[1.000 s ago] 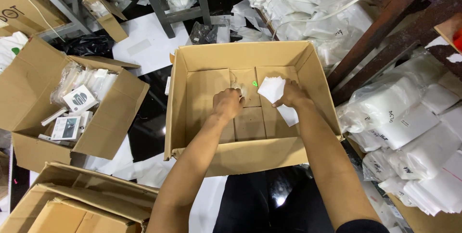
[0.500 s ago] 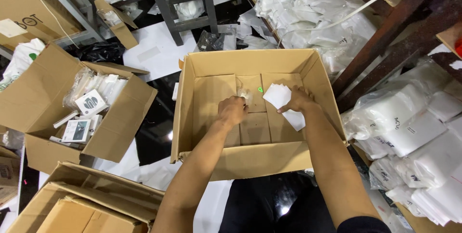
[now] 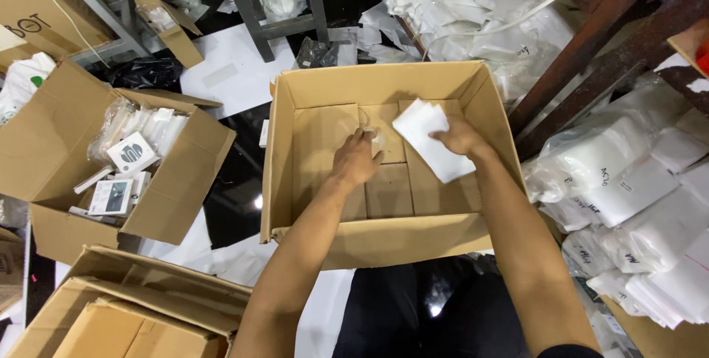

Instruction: The person packs small white packets into a cardboard box, securing them with rubber bands. They then move to a red basket and continue packing similar items into plastic bags, securing them with rubber bands.

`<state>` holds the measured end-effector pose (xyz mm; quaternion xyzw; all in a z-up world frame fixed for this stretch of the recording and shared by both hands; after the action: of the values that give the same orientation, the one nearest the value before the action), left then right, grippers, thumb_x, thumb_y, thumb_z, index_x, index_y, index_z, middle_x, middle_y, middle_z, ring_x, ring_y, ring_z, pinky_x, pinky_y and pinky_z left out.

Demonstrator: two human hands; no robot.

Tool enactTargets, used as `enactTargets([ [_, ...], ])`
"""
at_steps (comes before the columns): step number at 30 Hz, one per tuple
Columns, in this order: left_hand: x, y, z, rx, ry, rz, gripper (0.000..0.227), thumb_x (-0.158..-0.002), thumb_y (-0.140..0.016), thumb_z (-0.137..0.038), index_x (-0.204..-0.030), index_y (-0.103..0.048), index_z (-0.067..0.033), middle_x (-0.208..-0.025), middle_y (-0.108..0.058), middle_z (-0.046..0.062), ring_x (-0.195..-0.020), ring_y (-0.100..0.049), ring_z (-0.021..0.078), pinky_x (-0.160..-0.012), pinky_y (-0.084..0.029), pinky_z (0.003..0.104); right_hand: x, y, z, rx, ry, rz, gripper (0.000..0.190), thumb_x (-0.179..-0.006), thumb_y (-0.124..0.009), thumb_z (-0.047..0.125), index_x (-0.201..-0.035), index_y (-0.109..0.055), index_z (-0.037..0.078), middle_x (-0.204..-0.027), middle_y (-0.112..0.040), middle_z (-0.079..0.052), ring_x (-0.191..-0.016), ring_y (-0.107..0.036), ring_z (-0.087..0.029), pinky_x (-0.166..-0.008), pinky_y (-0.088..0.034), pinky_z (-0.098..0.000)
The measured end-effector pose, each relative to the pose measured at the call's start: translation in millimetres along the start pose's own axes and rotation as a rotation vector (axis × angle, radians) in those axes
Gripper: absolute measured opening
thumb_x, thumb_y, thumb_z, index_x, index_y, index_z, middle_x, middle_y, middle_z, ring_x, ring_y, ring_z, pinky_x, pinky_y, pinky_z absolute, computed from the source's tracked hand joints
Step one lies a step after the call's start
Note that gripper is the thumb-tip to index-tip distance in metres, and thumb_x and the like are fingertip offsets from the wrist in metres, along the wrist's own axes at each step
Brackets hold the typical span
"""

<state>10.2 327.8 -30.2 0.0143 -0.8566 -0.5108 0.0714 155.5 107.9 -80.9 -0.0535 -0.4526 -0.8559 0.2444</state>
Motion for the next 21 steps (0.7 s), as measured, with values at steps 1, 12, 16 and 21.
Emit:
enactTargets([
  [1, 5.8, 9.7, -6.8, -0.002, -0.001, 0.0, 0.05, -0.094, -0.064, -0.029, -0.134, -0.058, 0.0002, -0.133, -0.06, 0.021, -0.125, -0.06, 0.0408, -0.1, -0.054, 0.058, 5.0, -0.1, 1.0, -0.002, 0.001, -0.001, 0.067, -0.095, -0.069, 0.039, -0.144, -0.054, -0.003, -0.145, -0.055, -0.027, -0.139, -0.05, -0.039, -0.113, -0.043, -0.052],
  [12, 1.6, -6.5, 10.7, 0.387, -0.06, -0.021, 0.068, -0.104, -0.056, -0.031, -0.154, -0.028, 0.0049, -0.154, -0.042, 0.029, -0.136, -0.051, 0.0445, -0.108, -0.05, 0.056, -5.6, -56.7, 25.5, -0.799, 0.479, 0.142, 0.028, -0.105, -0.059, 0.014, -0.133, -0.059, 0.011, -0.12, -0.071, -0.006, -0.108, -0.064, -0.015, -0.098, -0.054, -0.0427],
  [16, 8.9, 8.3, 9.7, 0.383, -0.112, 0.001, 0.062, -0.099, -0.062, -0.031, -0.144, -0.043, 0.0059, -0.144, -0.052, 0.03, -0.135, -0.052, 0.0455, -0.11, -0.048, 0.057, 10.8, -43.5, 36.5, -0.714, 0.481, 0.137, 0.025, -0.098, -0.071, 0.013, -0.121, -0.062, 0.009, -0.099, -0.064, 0.0, -0.091, -0.059, -0.013, -0.084, -0.051, -0.0318],
  [21, -1.7, -9.2, 24.0, 0.336, -0.167, -0.022, 0.041, -0.103, -0.061, -0.03, -0.128, -0.063, 0.0023, -0.118, -0.069, 0.02, -0.116, -0.067, 0.0364, -0.093, -0.057, 0.046, 32.5, -27.4, 47.4, -0.616, 0.471, 0.199, 0.02, -0.095, -0.074, 0.016, -0.112, -0.066, 0.01, -0.092, -0.057, 0.005, -0.085, -0.053, -0.01, -0.073, -0.042, -0.0244],
])
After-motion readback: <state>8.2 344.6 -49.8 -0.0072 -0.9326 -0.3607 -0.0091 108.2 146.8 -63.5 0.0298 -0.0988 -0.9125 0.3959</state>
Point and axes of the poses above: each hand's wrist, its own x-axis away from the middle knuckle, its own y-axis out of the back of the hand, z = x × y, the point moved 1 cm from there along -x, towards the middle knuckle
